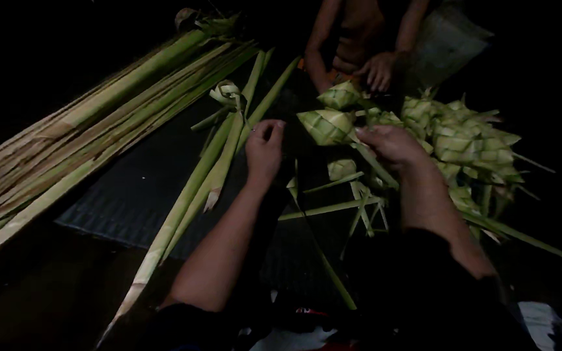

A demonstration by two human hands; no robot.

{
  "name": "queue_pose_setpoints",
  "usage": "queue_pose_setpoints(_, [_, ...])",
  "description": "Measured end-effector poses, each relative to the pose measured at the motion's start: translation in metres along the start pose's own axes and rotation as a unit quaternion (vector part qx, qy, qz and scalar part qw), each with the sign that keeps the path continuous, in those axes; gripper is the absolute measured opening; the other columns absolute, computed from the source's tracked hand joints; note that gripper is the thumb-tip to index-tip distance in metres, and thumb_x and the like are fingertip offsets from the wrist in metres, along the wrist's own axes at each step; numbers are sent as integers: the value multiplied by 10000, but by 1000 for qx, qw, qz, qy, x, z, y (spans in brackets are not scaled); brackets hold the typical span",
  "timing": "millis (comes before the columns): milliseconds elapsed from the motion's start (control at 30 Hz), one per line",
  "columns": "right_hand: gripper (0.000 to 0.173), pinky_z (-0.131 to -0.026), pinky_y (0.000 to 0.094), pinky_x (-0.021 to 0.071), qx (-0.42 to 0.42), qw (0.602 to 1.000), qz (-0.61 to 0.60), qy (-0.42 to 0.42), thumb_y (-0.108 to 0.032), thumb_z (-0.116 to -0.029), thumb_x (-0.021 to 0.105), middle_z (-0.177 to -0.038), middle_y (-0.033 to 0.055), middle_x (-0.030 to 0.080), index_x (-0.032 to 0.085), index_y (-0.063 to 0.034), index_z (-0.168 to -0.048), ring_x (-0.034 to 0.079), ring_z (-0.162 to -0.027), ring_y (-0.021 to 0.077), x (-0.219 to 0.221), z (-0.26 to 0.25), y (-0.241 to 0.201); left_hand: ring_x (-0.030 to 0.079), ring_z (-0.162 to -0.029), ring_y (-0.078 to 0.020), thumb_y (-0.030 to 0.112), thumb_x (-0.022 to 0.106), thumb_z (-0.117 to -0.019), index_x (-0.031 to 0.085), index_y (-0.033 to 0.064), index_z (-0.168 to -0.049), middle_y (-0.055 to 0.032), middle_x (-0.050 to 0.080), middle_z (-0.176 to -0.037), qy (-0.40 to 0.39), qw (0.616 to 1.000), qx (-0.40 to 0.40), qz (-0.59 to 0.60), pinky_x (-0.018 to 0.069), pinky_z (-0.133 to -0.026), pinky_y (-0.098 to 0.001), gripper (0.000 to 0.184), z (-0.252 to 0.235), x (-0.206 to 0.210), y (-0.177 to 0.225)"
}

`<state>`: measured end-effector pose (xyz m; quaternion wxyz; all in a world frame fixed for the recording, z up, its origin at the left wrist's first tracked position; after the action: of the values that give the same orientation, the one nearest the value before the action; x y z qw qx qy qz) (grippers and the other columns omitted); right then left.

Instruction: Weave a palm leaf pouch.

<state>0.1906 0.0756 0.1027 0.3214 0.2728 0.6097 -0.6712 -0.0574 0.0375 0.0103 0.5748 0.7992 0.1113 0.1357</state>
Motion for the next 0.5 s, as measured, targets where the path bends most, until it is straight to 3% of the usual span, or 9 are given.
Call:
queue_pose_setpoints(33, [407, -804, 384, 543, 28, 997, 64, -14, -346, -1067, 543, -1095, 123, 657, 596, -49, -1340, 633, -885, 187, 0, -2, -11, 623, -902, -97, 183, 539, -1056, 687, 9, -1109, -80, 667, -1029, 4, 1000, -9, -5, 519, -838, -291, 234, 0, -1, 0])
queue_pose_setpoints(67, [470, -1018, 533, 482, 52, 991, 125, -23, -313, -1070, 548, -1354, 206, 594, 509, -49, -1458, 612, -1185, 326, 3, -3, -23, 623, -886, -90, 189, 549, -1051, 688, 19, -1107, -70, 668, -1017, 8, 1000, -13, -15, 520, -826, -286, 227, -1, -1, 0])
queue_pose_setpoints(100, [513, -1034, 652, 437, 8, 984, 171, 44, -295, -1030, 624, -1404, 268, 546, 513, -43, -1464, 558, -1260, 438, 17, -8, -14, 624, -879, -91, 194, 556, -1049, 688, 25, -1112, -71, 669, -1017, 10, 999, -16, -34, 520, -818, -288, 223, -1, -1, -1])
queue_pose_setpoints(167, [589, -1021, 765, 340, -76, 964, 215, 137, -264, -965, 702, -1477, 318, 444, 508, -77, -1489, 428, -1344, 543, 44, -7, -4, 631, -939, -153, 211, 555, -1046, 686, 43, -1133, -101, 653, -1091, -11, 993, -34, -110, 528, -855, -363, 230, -3, -2, -2])
queue_pose_setpoints(233, [559, -1066, 795, 259, -121, 947, 263, 140, -266, -987, 662, -1579, 286, 350, 503, -193, -1517, 306, -1447, 537, 73, 0, -3, 594, -1118, -286, 259, 567, -1032, 693, 84, -1162, -144, 613, -1220, -60, 974, -77, -206, 458, -961, -559, 252, -5, -2, -3])
queue_pose_setpoints(300, [534, -1112, 802, 183, -171, 932, 300, 111, -200, -994, 641, -1625, 237, 308, 518, -279, -1507, 232, -1504, 501, 103, 6, 3, 500, -1272, -411, 324, 594, -1022, 703, 122, -1195, -190, 580, -1327, -116, 945, -105, -287, 359, -1003, -697, 288, -4, 1, -3])
queue_pose_setpoints(400, [440, -1148, 771, 135, -202, 922, 324, 55, -195, -1008, 621, -1643, 138, 332, 605, -306, -1434, 218, -1532, 426, 124, -2, 17, 414, -1370, -458, 463, 622, -996, 705, 167, -1231, -194, 526, -1439, -178, 911, -124, -352, 322, -1035, -729, 386, -1, 5, -2])
queue_pose_setpoints(500, [398, -1170, 747, 114, -145, 929, 334, 63, -246, -1049, 558, -1627, 99, 374, 596, -189, -1441, 219, -1541, 381, 117, -21, 30, 461, -1354, -431, 530, 675, -945, 670, 136, -1284, -211, 506, -1454, -232, 902, -138, -337, 414, -1048, -663, 520, -1, 6, -8])
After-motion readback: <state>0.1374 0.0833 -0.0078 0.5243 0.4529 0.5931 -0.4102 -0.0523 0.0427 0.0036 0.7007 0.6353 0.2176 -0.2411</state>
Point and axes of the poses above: each hand's wrist, its own z-axis away from the middle knuckle, its own x-axis out of the palm, y = z × x, the point moved 1 cm from there along -z, towards the middle knuckle
